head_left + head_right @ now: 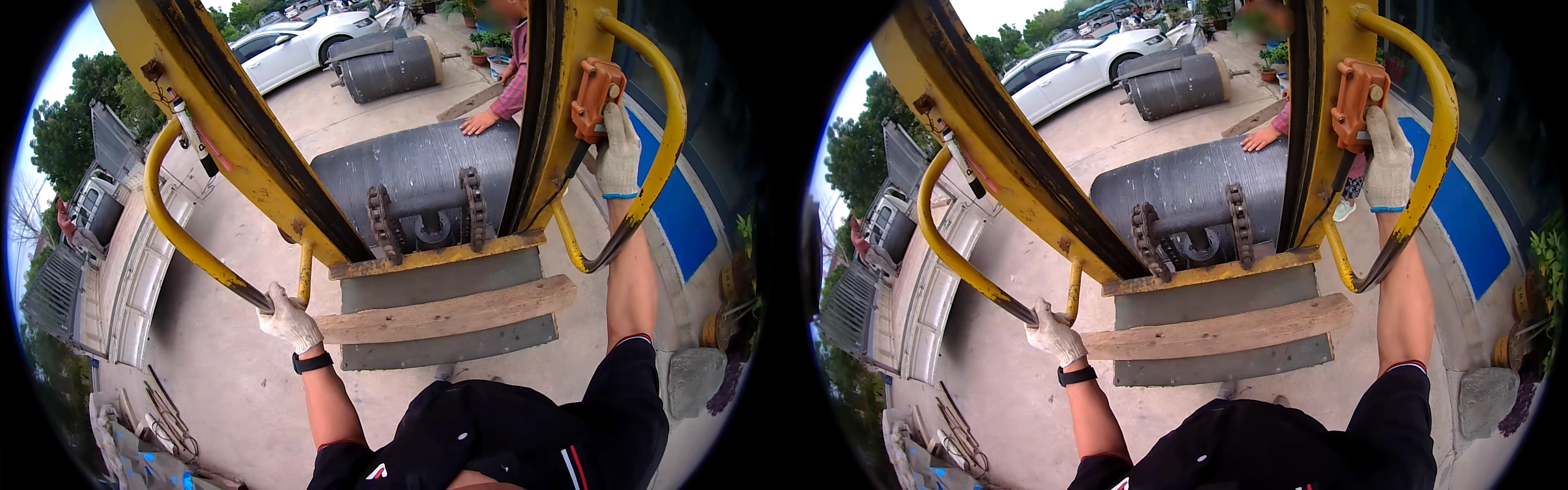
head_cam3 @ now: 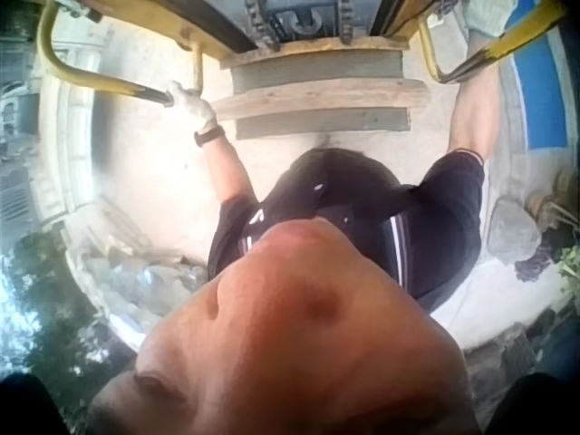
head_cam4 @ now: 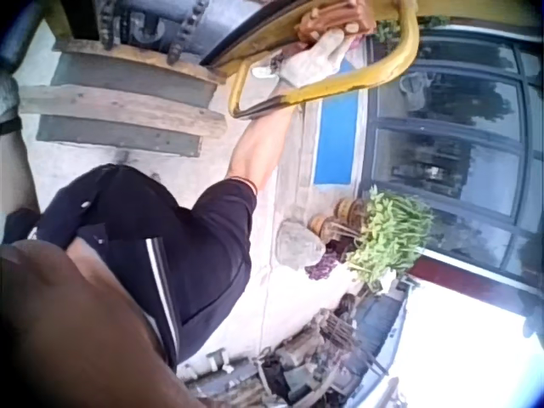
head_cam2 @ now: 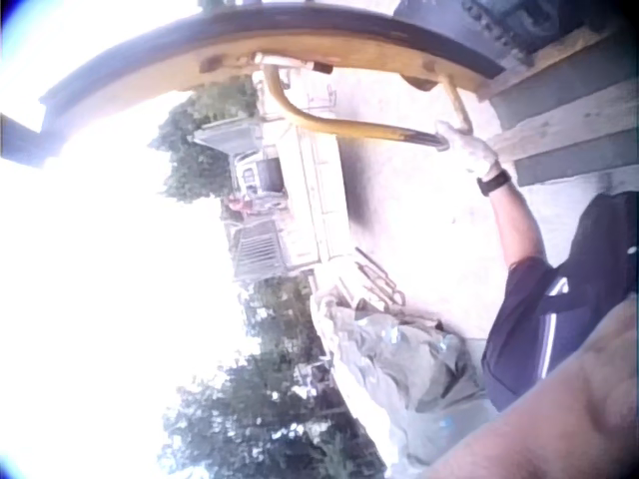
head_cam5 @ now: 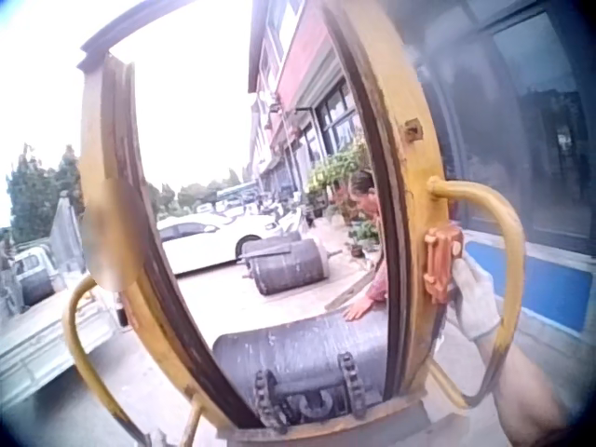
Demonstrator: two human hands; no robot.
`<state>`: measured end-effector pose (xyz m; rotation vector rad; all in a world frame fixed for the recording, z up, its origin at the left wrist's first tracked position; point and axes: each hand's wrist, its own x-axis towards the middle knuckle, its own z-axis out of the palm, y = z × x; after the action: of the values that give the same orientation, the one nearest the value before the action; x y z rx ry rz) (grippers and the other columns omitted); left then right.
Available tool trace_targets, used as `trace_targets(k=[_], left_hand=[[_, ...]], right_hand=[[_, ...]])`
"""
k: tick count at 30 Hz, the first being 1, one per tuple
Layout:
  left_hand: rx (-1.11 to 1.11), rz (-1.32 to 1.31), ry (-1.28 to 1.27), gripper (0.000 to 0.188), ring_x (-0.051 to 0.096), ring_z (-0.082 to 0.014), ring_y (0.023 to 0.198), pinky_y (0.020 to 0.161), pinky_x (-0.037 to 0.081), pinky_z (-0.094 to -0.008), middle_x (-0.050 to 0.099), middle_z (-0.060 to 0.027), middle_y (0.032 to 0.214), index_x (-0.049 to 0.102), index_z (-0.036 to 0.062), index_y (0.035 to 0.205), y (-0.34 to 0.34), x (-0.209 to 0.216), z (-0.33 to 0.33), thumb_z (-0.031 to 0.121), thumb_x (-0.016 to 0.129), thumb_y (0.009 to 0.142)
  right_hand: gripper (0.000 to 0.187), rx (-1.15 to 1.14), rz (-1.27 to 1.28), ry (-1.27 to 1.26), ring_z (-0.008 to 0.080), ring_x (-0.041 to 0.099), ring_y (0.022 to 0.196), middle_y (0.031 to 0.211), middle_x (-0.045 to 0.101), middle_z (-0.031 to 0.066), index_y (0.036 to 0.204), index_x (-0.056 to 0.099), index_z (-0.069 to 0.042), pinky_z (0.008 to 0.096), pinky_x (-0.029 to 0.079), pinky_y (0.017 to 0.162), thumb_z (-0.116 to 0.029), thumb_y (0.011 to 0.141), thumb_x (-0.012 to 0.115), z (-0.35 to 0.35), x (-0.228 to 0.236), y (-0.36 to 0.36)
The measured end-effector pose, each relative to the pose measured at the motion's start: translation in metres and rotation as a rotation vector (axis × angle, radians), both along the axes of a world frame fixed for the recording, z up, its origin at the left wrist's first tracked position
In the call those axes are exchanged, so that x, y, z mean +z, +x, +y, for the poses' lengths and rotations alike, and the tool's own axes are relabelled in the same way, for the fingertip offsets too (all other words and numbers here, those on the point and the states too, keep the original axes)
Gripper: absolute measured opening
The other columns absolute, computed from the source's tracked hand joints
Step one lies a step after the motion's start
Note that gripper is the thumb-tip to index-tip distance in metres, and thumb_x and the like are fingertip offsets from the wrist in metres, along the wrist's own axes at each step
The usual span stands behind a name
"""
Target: The person operates a yellow manual pallet jack to transport a large black cylindrical object across a paved outdoor area. They lift the object from the ground, maneuver it past a parked white car, and place it onto the bed of a white pickup truck. A second person assists by guiding the object onto the truck bed.
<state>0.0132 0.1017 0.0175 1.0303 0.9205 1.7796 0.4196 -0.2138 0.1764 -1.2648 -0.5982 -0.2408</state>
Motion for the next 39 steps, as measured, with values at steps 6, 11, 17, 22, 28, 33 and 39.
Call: trace_targets(k=[6,11,17,22,28,33,39], left_hand=[[-0.04,0.019,-0.008,0.014,0.042,-0.007,0.043,0.04,0.035,-0.0243,0.047,0.0001,0.057,0.055,0.0032,0.079,-0.003,0.012,-0.008,0.007,0.063,0.09],[-0.051,0.019,-0.001,0.017,0.042,-0.0066,0.042,0.04,0.035,-0.0238,0.046,0.0008,0.056,0.055,0.0039,0.076,-0.003,0.001,0.0,0.007,0.063,0.09],[-0.034,0.021,0.007,0.016,0.041,-0.0063,0.041,0.039,0.035,-0.0242,0.048,0.0003,0.059,0.055,0.0037,0.078,-0.002,0.001,0.0,0.008,0.063,0.091],[-0.032,0.025,0.016,0.014,0.042,-0.0071,0.041,0.039,0.035,-0.0244,0.048,0.0001,0.058,0.056,0.0028,0.08,0.0,0.004,-0.003,0.009,0.064,0.09],[0.004,0.015,0.012,0.015,0.042,-0.008,0.04,0.039,0.034,-0.0244,0.048,-0.0005,0.059,0.055,0.0027,0.079,0.005,0.01,0.0,0.009,0.065,0.088],[-0.009,-0.007,0.015,0.016,0.043,-0.0083,0.041,0.038,0.034,-0.0249,0.05,-0.0011,0.061,0.055,0.0033,0.077,0.004,0.009,0.001,0.009,0.066,0.087],[0.03,0.027,0.0,0.017,0.043,-0.008,0.042,0.039,0.034,-0.025,0.05,-0.001,0.061,0.054,0.003,0.076,0.004,0.008,0.003,0.009,0.065,0.087]], right_hand=[[0.055,-0.015,0.027,-0.016,0.0225,0.057,0.112,0.122,0.06,0.0138,0.139,0.048,0.001,0.0406,0.046,0.1,-0.038,0.101,0.055,-0.004,-0.005,0.0],[0.053,-0.025,0.005,-0.063,0.021,0.056,0.109,0.117,0.061,0.0132,0.138,0.05,-0.001,0.0403,0.044,0.098,-0.039,0.101,0.055,-0.002,-0.007,0.005],[0.052,-0.125,-0.036,-0.031,0.0137,0.058,0.098,0.112,0.065,0.0099,0.136,0.054,0.003,0.027,0.047,0.087,-0.035,0.1,0.057,0.002,-0.005,0.001],[0.056,-0.044,0.039,0.019,0.0221,0.057,0.111,0.119,0.06,0.0145,0.139,0.051,-0.001,0.0415,0.043,0.1,-0.039,0.099,0.059,0.001,-0.006,0.001],[0.062,-0.02,-0.002,0.03,0.014,0.058,0.106,0.119,0.063,0.0132,0.141,0.048,0.005,0.0275,0.046,0.093,-0.038,0.098,0.059,0.001,-0.011,0.001],[0.045,0.022,-0.033,0.031,0.0157,0.057,0.109,0.122,0.061,0.0091,0.138,0.052,-0.002,0.0306,0.045,0.1,-0.03,0.102,0.056,0.0,-0.012,0.007],[0.048,0.001,-0.014,0.012,0.0178,0.059,0.11,0.126,0.06,0.0105,0.139,0.049,0.0,0.0322,0.047,0.098,-0.029,0.102,0.056,-0.001,-0.009,0.004]])
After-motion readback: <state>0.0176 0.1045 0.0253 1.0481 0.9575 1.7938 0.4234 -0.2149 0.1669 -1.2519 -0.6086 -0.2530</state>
